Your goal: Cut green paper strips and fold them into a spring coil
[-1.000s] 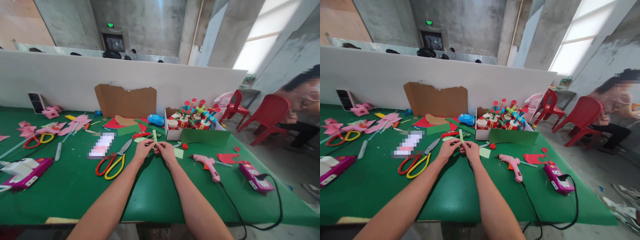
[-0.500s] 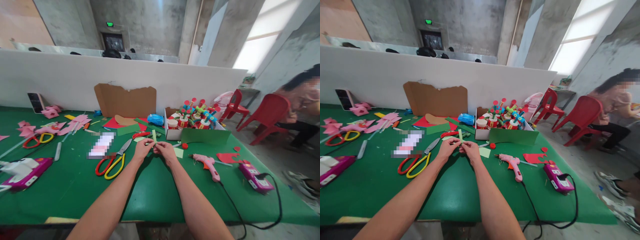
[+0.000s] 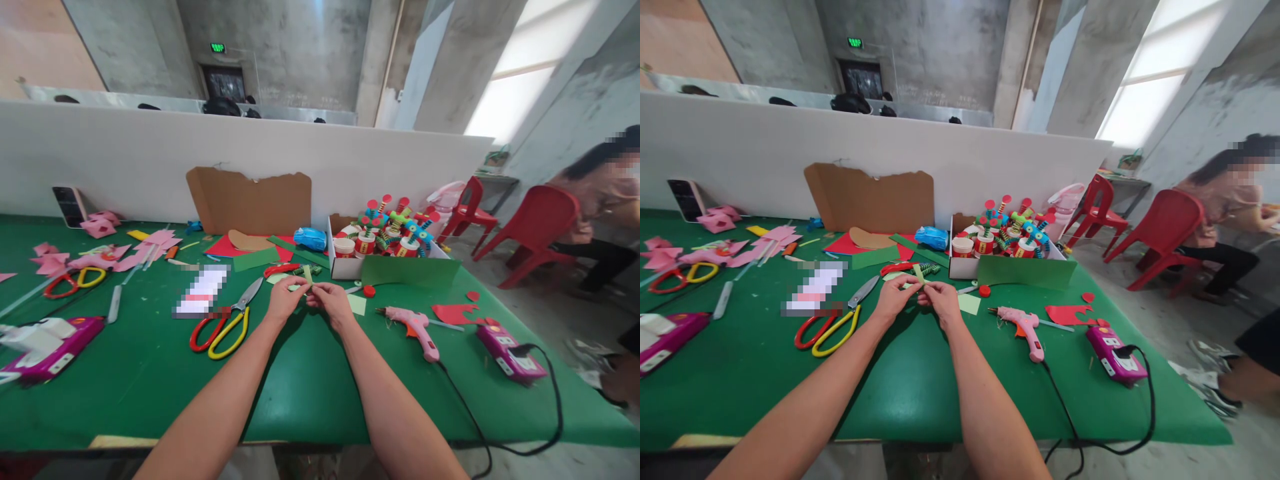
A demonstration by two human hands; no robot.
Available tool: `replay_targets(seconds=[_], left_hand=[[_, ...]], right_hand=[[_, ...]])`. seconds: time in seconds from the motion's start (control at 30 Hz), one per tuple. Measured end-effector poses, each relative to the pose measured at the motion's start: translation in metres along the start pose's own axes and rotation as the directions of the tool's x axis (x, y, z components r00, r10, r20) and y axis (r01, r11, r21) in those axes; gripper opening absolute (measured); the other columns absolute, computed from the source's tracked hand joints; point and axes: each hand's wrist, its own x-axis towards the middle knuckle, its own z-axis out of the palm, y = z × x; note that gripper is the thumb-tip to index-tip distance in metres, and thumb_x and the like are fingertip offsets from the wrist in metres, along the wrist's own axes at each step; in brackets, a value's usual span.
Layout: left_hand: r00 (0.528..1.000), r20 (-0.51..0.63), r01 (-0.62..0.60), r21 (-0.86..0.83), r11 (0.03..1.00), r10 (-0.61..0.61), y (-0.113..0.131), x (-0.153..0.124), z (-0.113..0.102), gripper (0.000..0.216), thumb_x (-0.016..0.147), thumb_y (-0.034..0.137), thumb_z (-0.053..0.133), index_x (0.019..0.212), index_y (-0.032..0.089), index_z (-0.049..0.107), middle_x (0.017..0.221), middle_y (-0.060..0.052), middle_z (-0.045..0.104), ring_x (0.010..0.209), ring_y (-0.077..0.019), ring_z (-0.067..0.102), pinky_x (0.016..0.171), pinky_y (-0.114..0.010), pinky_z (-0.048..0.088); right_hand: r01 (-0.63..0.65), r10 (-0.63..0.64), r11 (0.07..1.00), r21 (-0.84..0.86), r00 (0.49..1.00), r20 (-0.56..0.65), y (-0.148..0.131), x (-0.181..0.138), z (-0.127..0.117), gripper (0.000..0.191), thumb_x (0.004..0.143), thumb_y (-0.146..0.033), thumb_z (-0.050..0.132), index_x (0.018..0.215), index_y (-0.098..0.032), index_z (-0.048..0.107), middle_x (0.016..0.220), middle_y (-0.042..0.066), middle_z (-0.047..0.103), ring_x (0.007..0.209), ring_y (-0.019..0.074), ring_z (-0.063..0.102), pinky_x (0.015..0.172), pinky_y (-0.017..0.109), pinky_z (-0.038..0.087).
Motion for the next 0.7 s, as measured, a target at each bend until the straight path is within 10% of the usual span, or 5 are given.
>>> replay_targets(seconds=[0.4, 0.7], left_hand=[[0.913, 0.179, -0.403, 0.264, 0.876, 0.366, 0.004, -0.001, -0.006, 0.012, 0.077, 0.026, 0.062, 0.077, 0.027, 0.075, 0.077, -0.005, 0.068, 0.080, -0.0210, 0.056, 0.079, -0.036, 0.043], [0.869, 0.267, -0.490, 0.358, 0.795, 0.416, 0.012, -0.003, -0.009, 0.019, 0.082, 0.029, 0.056, 0.086, 0.027, 0.074, 0.085, -0.007, 0.067, 0.087, -0.0220, 0.052, 0.082, -0.038, 0.041]], right_hand=[[-0.097, 0.098, 0.994, 0.050, 0.995, -0.024, -0.004, 0.001, -0.005, 0.008, 0.066, -0.021, 0.070, 0.062, -0.014, 0.069, 0.052, 0.002, 0.065, 0.048, 0.0097, 0.060, 0.054, 0.021, 0.053], [-0.064, 0.065, 0.992, 0.110, 0.998, -0.007, -0.007, 0.001, -0.007, 0.017, 0.064, -0.028, 0.074, 0.061, -0.014, 0.067, 0.052, 0.001, 0.064, 0.047, 0.0117, 0.060, 0.054, 0.023, 0.053]])
